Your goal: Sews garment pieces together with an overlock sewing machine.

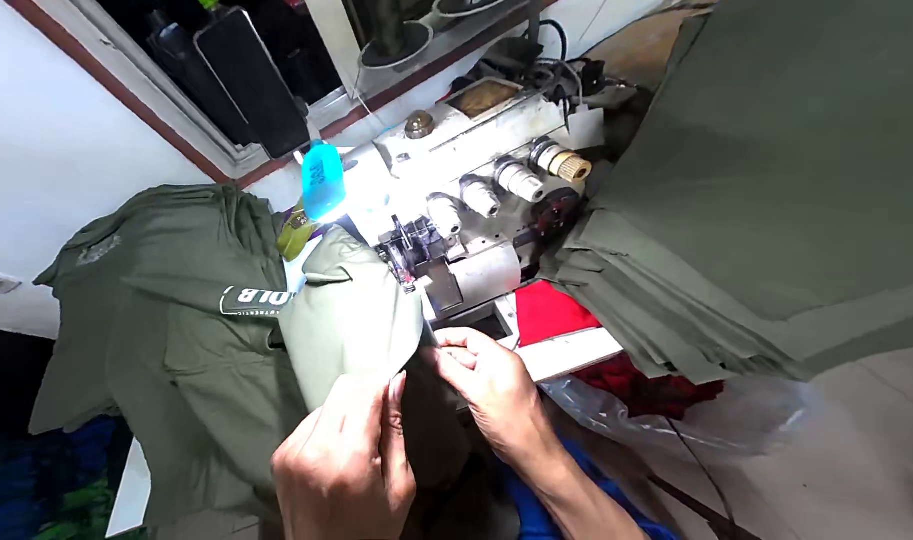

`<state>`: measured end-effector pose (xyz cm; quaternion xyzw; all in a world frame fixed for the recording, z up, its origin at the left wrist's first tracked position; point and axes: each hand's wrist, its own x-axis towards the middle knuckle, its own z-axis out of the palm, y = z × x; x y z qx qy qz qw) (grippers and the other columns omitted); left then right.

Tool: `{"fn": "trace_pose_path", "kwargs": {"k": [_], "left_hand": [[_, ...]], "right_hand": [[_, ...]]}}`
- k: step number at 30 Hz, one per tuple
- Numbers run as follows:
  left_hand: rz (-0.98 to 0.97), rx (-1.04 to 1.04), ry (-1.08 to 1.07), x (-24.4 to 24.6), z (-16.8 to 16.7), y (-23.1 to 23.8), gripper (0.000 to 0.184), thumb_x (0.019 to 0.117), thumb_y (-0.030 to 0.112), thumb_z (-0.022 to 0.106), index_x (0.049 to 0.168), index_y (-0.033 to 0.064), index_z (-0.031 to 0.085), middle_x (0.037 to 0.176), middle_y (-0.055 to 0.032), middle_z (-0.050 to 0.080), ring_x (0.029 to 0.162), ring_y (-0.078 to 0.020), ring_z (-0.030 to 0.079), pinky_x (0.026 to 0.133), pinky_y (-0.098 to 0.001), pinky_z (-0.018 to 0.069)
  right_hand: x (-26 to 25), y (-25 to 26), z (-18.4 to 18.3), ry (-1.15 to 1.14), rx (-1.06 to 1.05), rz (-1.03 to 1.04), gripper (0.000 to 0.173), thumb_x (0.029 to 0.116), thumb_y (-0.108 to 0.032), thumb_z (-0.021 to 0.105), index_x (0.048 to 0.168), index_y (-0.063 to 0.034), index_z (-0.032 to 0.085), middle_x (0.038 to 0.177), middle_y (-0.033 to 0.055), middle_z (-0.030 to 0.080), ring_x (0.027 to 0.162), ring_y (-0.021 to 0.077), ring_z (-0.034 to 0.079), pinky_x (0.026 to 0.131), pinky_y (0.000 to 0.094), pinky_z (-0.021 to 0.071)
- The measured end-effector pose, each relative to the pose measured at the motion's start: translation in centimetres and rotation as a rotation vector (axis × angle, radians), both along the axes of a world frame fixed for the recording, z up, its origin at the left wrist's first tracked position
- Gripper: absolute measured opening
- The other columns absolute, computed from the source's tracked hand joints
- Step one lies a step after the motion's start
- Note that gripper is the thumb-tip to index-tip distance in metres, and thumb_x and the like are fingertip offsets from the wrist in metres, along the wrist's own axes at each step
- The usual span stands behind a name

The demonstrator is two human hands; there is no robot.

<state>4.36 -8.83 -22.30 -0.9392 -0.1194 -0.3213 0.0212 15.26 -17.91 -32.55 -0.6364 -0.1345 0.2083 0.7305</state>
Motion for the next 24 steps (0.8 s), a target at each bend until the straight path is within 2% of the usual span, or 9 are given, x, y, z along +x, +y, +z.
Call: {"fn": "trace_pose_path", "kwargs": {"k": [2,6,9,16,20,24], "left_hand": [[0.045,0.063,0.014,1.1,0.0,-0.1,0.03,0.1003,0.023,0.058,0.082,0.0068,0.076,0.067,-0.003,0.066,0.056,-0.0098,0.061,0.047,-0.0255,0.044],[0.114,0.183,0.059,3.3,-0.3,-0.2,0.029,0.0972,0.022,0.058,0.079,0.0073,0.075,0.064,-0.0027,0.064,0.054,-0.0138,0.061,0.045,-0.0296,0.0424],[0.172,0.225,0.102,4.5,-0.2,-0.6,0.027,0.0947,0.022,0.059,0.077,0.0088,0.073,0.059,-0.0018,0.058,0.05,-0.016,0.058,0.042,-0.0321,0.038],[0.261,0.185,0.229,6.7,0.0,-0.9,0.025,0.0946,0.025,0.062,0.074,0.0114,0.065,0.055,-0.0009,0.05,0.049,-0.0183,0.056,0.043,-0.0349,0.0378],[0.262,0.13,0.278,7.7,-0.4,-0.7,0.022,0.0928,0.024,0.067,0.074,0.0123,0.064,0.055,-0.0006,0.052,0.05,-0.0185,0.057,0.044,-0.0358,0.0394],[0.205,0.129,0.238,6.3,-1.1,-0.1,0.017,0.0887,0.026,0.069,0.078,0.0122,0.066,0.06,-0.0016,0.057,0.053,-0.0184,0.061,0.044,-0.0358,0.0425]], "right_hand": [[0.0,0.3,0.3,-0.02,-0.021,-0.053,0.011,0.0915,-0.024,0.076,0.1,-0.0168,0.076,0.07,-0.0078,0.069,0.063,0.0024,0.063,0.059,0.0209,0.052],[-0.1,0.9,0.7,-0.018,-0.027,-0.118,0.013,0.0899,-0.02,0.077,0.101,-0.0144,0.074,0.074,-0.0075,0.073,0.067,0.0005,0.068,0.062,0.0189,0.0556],[-0.2,1.4,0.6,-0.062,-0.025,-0.177,0.011,0.0898,-0.02,0.076,0.1,-0.0166,0.073,0.073,-0.0091,0.072,0.065,-0.0007,0.066,0.06,0.0177,0.0549],[-0.5,2.1,0.5,-0.155,-0.085,-0.31,0.015,0.0869,-0.022,0.077,0.099,-0.0175,0.07,0.075,-0.0116,0.071,0.066,-0.005,0.065,0.061,0.0143,0.0549],[-0.3,1.9,0.8,-0.149,-0.081,-0.308,0.014,0.0881,-0.024,0.077,0.1,-0.0187,0.071,0.074,-0.0127,0.071,0.066,-0.0057,0.065,0.061,0.0139,0.0541],[0.0,0.9,0.5,-0.191,-0.079,-0.228,0.011,0.0909,-0.027,0.076,0.097,-0.0178,0.076,0.074,-0.0122,0.072,0.064,-0.0059,0.064,0.059,0.0138,0.0528]]}}
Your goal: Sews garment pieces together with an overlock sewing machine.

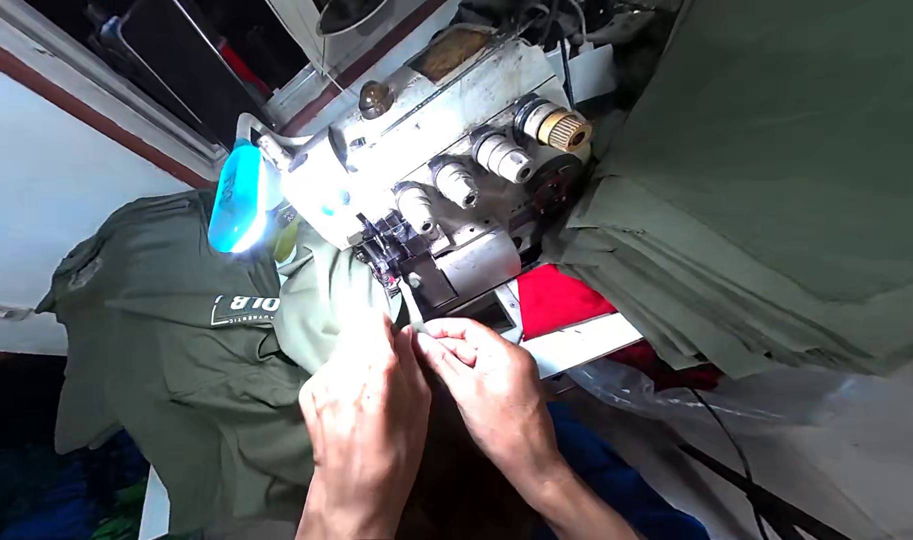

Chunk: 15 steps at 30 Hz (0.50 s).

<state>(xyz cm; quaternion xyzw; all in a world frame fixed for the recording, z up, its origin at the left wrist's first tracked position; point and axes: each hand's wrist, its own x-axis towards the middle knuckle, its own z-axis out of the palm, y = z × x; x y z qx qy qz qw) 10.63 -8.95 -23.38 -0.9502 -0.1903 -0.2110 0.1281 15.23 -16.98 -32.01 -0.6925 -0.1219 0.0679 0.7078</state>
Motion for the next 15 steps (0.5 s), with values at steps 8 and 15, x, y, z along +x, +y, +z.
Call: {"fn": "trace_pose_path", "kwargs": {"k": [8,15], "left_hand": [[-0.158,-0.093,-0.119,-3.6,-1.9,-0.2,0.021,0.0953,0.023,0.063,0.091,0.0092,0.077,0.08,-0.0032,0.071,0.073,-0.0167,0.068,0.065,-0.03,0.0545],[-0.164,-0.071,-0.117,-2.9,-2.0,-0.6,0.02,0.0954,0.02,0.061,0.089,0.0101,0.077,0.074,-0.0043,0.067,0.057,-0.0161,0.063,0.047,-0.0284,0.0464]], "right_hand": [[0.0,-1.8,-1.3,0.008,-0.138,0.191,0.023,0.0957,-0.04,0.065,0.089,-0.024,0.079,0.066,-0.0165,0.063,0.057,-0.0071,0.053,0.054,0.0165,0.0441],[-0.1,-1.6,-1.1,-0.021,-0.096,0.148,0.019,0.0945,-0.033,0.065,0.087,-0.0218,0.079,0.065,-0.0157,0.063,0.056,-0.0077,0.052,0.052,0.0142,0.0428]]}}
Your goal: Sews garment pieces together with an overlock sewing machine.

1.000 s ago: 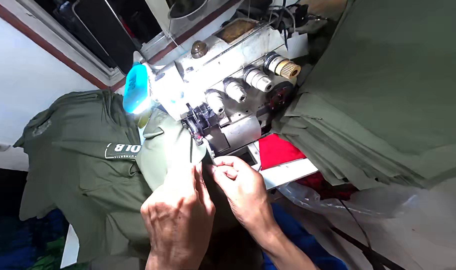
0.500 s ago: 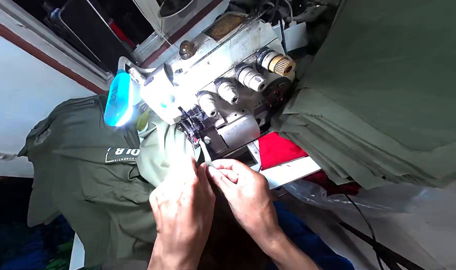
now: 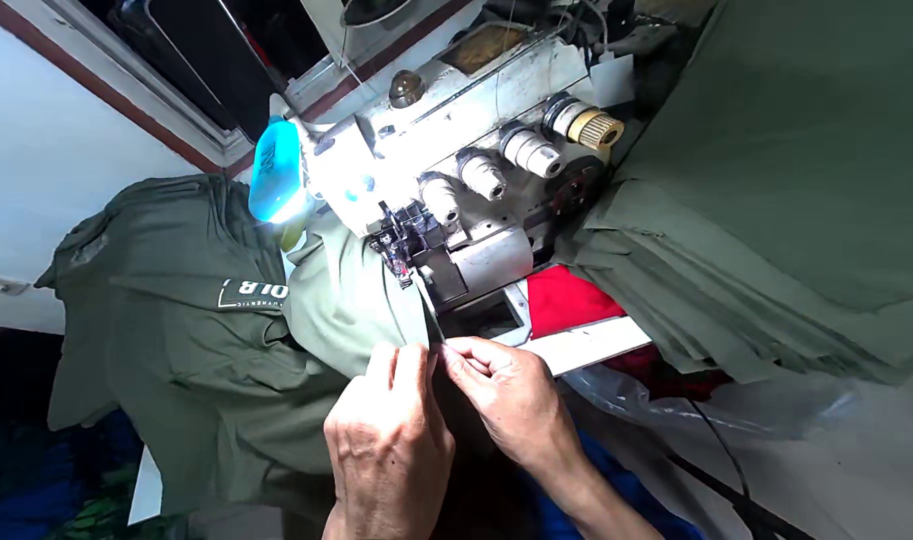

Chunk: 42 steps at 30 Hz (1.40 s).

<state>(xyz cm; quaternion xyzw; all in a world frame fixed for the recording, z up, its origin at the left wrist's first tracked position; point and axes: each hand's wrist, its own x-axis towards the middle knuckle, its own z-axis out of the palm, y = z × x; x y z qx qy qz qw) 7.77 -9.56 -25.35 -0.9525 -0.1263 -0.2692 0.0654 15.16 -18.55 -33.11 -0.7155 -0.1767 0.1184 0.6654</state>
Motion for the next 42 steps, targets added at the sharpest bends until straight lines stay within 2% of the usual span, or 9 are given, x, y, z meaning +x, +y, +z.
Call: {"fn": "trace_pose_path", "kwargs": {"k": [6,11,16,18,21,24,28,35,42], "left_hand": [[0.06,0.092,0.023,0.5,1.1,-0.6,0.02,0.094,0.022,0.063,0.085,0.0104,0.077,0.07,-0.0028,0.067,0.054,-0.0132,0.062,0.043,-0.0277,0.0435],[0.188,0.133,0.111,3.1,2.0,-0.5,0.017,0.0887,0.02,0.066,0.074,0.0107,0.066,0.053,-0.002,0.053,0.047,-0.0198,0.058,0.042,-0.0359,0.0391],[0.196,0.052,0.086,4.3,1.8,0.5,0.009,0.0871,0.014,0.069,0.08,0.0098,0.068,0.06,-0.0043,0.058,0.054,-0.0228,0.062,0.045,-0.0395,0.0432],[0.111,-0.004,0.034,3.3,1.1,1.1,0.007,0.0868,0.014,0.067,0.086,0.0097,0.072,0.07,-0.0037,0.065,0.062,-0.0192,0.066,0.05,-0.0366,0.0498],[-0.065,-0.169,-0.039,0.7,-0.7,2.3,0.016,0.0882,0.015,0.066,0.098,0.0084,0.077,0.087,-0.0034,0.071,0.081,-0.014,0.068,0.07,-0.0295,0.0571],[-0.164,-0.202,-0.11,-0.7,-2.0,3.4,0.014,0.0874,0.014,0.069,0.096,0.0083,0.078,0.099,-0.0072,0.071,0.097,-0.0158,0.067,0.086,-0.0266,0.0553],[-0.245,-0.148,-0.161,-0.9,-1.3,3.3,0.011,0.0905,0.014,0.07,0.094,0.0082,0.078,0.102,-0.0086,0.073,0.103,-0.0177,0.068,0.092,-0.0292,0.055],[-0.256,-0.044,-0.127,0.3,-1.0,2.8,0.014,0.0905,0.01,0.066,0.088,0.008,0.079,0.084,-0.0067,0.07,0.083,-0.016,0.066,0.073,-0.0239,0.0545],[-0.261,-0.016,-0.097,0.4,-0.6,2.6,0.016,0.0911,0.01,0.063,0.085,0.0077,0.078,0.076,-0.0052,0.065,0.074,-0.0164,0.063,0.065,-0.0261,0.0517]], "right_hand": [[-0.2,0.0,0.3,0.005,0.043,-0.022,0.018,0.0947,-0.031,0.066,0.088,-0.0209,0.08,0.066,-0.015,0.064,0.057,-0.0085,0.053,0.052,0.0124,0.0431],[0.7,1.1,1.2,-0.106,-0.025,-0.118,0.018,0.094,-0.032,0.068,0.084,-0.0211,0.08,0.061,-0.0144,0.06,0.052,-0.0078,0.048,0.049,0.0143,0.0384],[1.5,1.7,2.0,-0.039,-0.017,-0.087,0.019,0.0938,-0.035,0.07,0.082,-0.0241,0.08,0.063,-0.014,0.063,0.056,-0.0055,0.055,0.051,0.0188,0.0423],[1.5,1.3,1.9,0.087,0.05,-0.014,0.016,0.0943,-0.034,0.072,0.084,-0.0261,0.081,0.069,-0.0131,0.068,0.064,-0.0033,0.061,0.057,0.0205,0.0489],[1.0,0.5,1.4,0.268,0.119,0.079,0.013,0.0938,-0.033,0.074,0.093,-0.024,0.083,0.078,-0.0081,0.074,0.073,0.0031,0.068,0.066,0.0248,0.0559],[0.2,0.1,1.1,0.343,0.165,0.114,0.012,0.0933,-0.029,0.075,0.095,-0.0175,0.08,0.072,-0.0029,0.07,0.061,0.0071,0.063,0.056,0.0241,0.0515],[-0.6,-0.1,1.4,0.374,0.225,0.095,0.009,0.0921,-0.021,0.075,0.094,-0.0135,0.079,0.07,0.0003,0.07,0.058,0.0086,0.064,0.053,0.0234,0.0529],[-0.6,0.4,1.8,0.32,0.212,0.039,0.011,0.0908,-0.016,0.071,0.099,-0.0147,0.079,0.065,-0.0025,0.064,0.055,0.0068,0.059,0.05,0.0222,0.0496],[-1.1,0.2,2.1,0.36,0.233,0.092,0.017,0.0962,-0.015,0.063,0.101,-0.0126,0.079,0.076,-0.0011,0.072,0.07,0.0078,0.069,0.064,0.0249,0.0577]]}}
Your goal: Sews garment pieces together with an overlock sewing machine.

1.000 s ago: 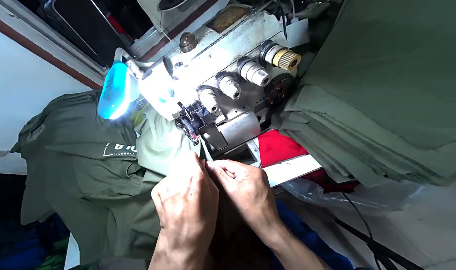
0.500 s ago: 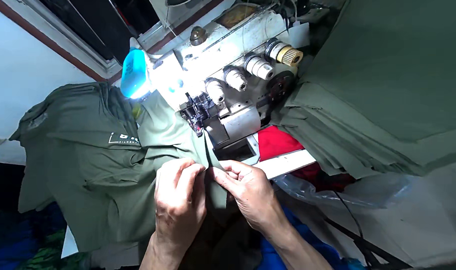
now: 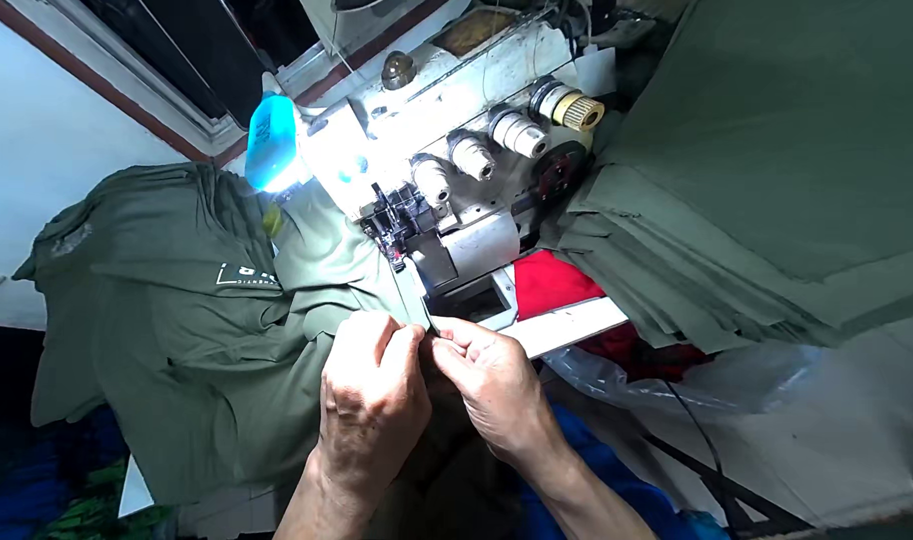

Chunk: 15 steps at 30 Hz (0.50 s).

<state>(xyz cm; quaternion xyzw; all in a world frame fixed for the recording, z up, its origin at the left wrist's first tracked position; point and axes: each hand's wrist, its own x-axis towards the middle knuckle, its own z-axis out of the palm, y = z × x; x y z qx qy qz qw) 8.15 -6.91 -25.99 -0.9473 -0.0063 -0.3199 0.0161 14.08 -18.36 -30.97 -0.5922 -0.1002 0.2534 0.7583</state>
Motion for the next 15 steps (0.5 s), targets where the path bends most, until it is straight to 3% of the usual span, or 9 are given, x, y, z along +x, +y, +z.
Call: {"fn": "trace_pose_path", "kwargs": {"k": [3,5,7,8,9,10,12,15], "left_hand": [[-0.028,-0.006,-0.001,-0.1,-0.5,0.1,0.016,0.0915,0.009,0.063,0.086,0.0065,0.078,0.075,-0.006,0.064,0.073,-0.018,0.062,0.066,-0.0279,0.0521],[-0.053,-0.034,-0.02,-0.4,-1.1,0.2,0.015,0.0917,0.008,0.064,0.086,0.0063,0.078,0.078,-0.0062,0.066,0.076,-0.0175,0.064,0.069,-0.0275,0.0535],[-0.06,-0.09,-0.016,-1.0,-1.6,0.2,0.013,0.0931,0.016,0.069,0.093,0.0084,0.08,0.092,-0.0066,0.073,0.091,-0.0171,0.069,0.084,-0.029,0.0571],[-0.038,-0.09,0.0,-1.3,-1.8,0.2,0.018,0.0921,0.026,0.073,0.098,0.0092,0.078,0.102,-0.0074,0.074,0.1,-0.0193,0.069,0.091,-0.0329,0.0561],[0.002,-0.065,0.017,-1.4,-2.0,0.2,0.028,0.0892,0.034,0.075,0.103,0.0092,0.075,0.111,-0.0097,0.072,0.109,-0.0237,0.067,0.096,-0.0382,0.0532],[0.047,-0.033,0.035,-1.3,-2.3,0.3,0.034,0.0856,0.033,0.076,0.109,0.0081,0.074,0.12,-0.0127,0.07,0.115,-0.0291,0.065,0.099,-0.0433,0.0517],[0.136,0.035,0.055,-0.9,-2.5,0.5,0.035,0.0817,0.015,0.066,0.115,0.0077,0.074,0.127,-0.0129,0.069,0.117,-0.0332,0.064,0.094,-0.046,0.0524],[0.175,0.054,0.04,-0.1,-2.1,0.9,0.032,0.0893,0.003,0.058,0.113,0.0104,0.078,0.126,-0.0094,0.072,0.116,-0.029,0.068,0.095,-0.041,0.0546]], "right_hand": [[0.3,0.0,1.0,0.157,0.196,0.047,0.025,0.098,-0.014,0.052,0.094,-0.0049,0.075,0.078,0.0069,0.072,0.073,0.0139,0.072,0.068,0.03,0.0625],[0.8,0.3,1.5,0.262,0.244,0.056,0.023,0.1014,-0.014,0.06,0.09,-0.0024,0.075,0.075,0.0097,0.072,0.068,0.0141,0.071,0.064,0.0278,0.0612],[1.2,0.8,1.2,0.274,0.191,0.018,0.02,0.1001,-0.011,0.063,0.088,-0.0028,0.076,0.07,0.0083,0.069,0.061,0.0117,0.066,0.059,0.025,0.0566],[1.3,0.9,0.9,0.224,0.14,0.0,0.02,0.099,-0.012,0.064,0.086,-0.0055,0.077,0.069,0.0056,0.067,0.062,0.0103,0.062,0.059,0.0243,0.0519],[1.3,0.8,0.6,0.158,0.082,-0.005,0.019,0.0985,-0.014,0.064,0.087,-0.0094,0.079,0.073,0.0033,0.07,0.068,0.01,0.066,0.065,0.0255,0.0548],[1.3,0.7,0.4,0.113,0.04,-0.016,0.019,0.0976,-0.016,0.065,0.086,-0.0123,0.08,0.075,0.0012,0.072,0.073,0.0099,0.068,0.07,0.0271,0.0561],[1.1,0.9,0.4,0.077,-0.016,-0.053,0.019,0.0964,-0.016,0.066,0.082,-0.0139,0.079,0.073,-0.0006,0.071,0.073,0.0098,0.067,0.071,0.0281,0.0546],[1.7,1.6,0.6,0.044,-0.069,-0.078,0.02,0.0973,-0.018,0.068,0.081,-0.014,0.079,0.072,-0.0011,0.072,0.069,0.0094,0.069,0.067,0.0283,0.0578]]}}
